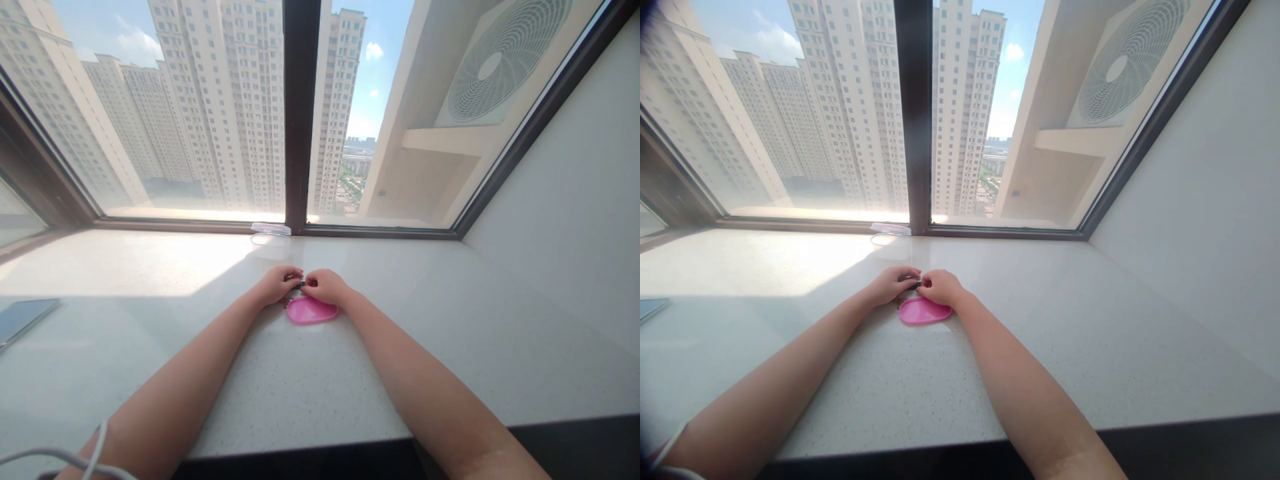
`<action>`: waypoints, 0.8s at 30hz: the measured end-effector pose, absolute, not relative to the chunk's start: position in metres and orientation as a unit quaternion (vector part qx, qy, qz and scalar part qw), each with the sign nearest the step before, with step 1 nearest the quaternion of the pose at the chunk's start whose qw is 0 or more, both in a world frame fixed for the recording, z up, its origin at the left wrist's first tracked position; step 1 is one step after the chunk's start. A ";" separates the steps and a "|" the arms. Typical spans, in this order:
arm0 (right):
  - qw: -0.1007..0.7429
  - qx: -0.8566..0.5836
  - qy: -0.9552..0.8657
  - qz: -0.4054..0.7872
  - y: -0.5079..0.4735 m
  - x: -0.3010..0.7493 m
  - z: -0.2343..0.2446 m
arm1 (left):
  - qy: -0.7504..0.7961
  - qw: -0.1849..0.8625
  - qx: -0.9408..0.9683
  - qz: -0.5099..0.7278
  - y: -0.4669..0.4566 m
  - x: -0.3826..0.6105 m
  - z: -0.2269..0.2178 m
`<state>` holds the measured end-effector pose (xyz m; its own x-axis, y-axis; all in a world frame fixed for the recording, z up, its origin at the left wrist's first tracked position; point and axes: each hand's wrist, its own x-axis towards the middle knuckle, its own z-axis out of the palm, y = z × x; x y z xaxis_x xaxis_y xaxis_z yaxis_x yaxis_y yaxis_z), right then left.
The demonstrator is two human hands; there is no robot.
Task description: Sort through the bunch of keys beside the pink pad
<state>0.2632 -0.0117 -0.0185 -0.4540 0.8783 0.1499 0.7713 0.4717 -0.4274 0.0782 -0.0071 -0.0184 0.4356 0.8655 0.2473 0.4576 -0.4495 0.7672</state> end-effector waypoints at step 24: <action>0.176 -0.495 -0.835 0.166 -0.013 0.265 -0.016 | 0.627 0.091 0.665 0.395 0.038 0.018 -0.027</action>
<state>0.2645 -0.0130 -0.0164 -0.4483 0.8846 0.1284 0.7677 0.4547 -0.4515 0.0180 0.0380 -0.0273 -0.0984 0.9058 0.4121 0.7627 -0.1974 0.6159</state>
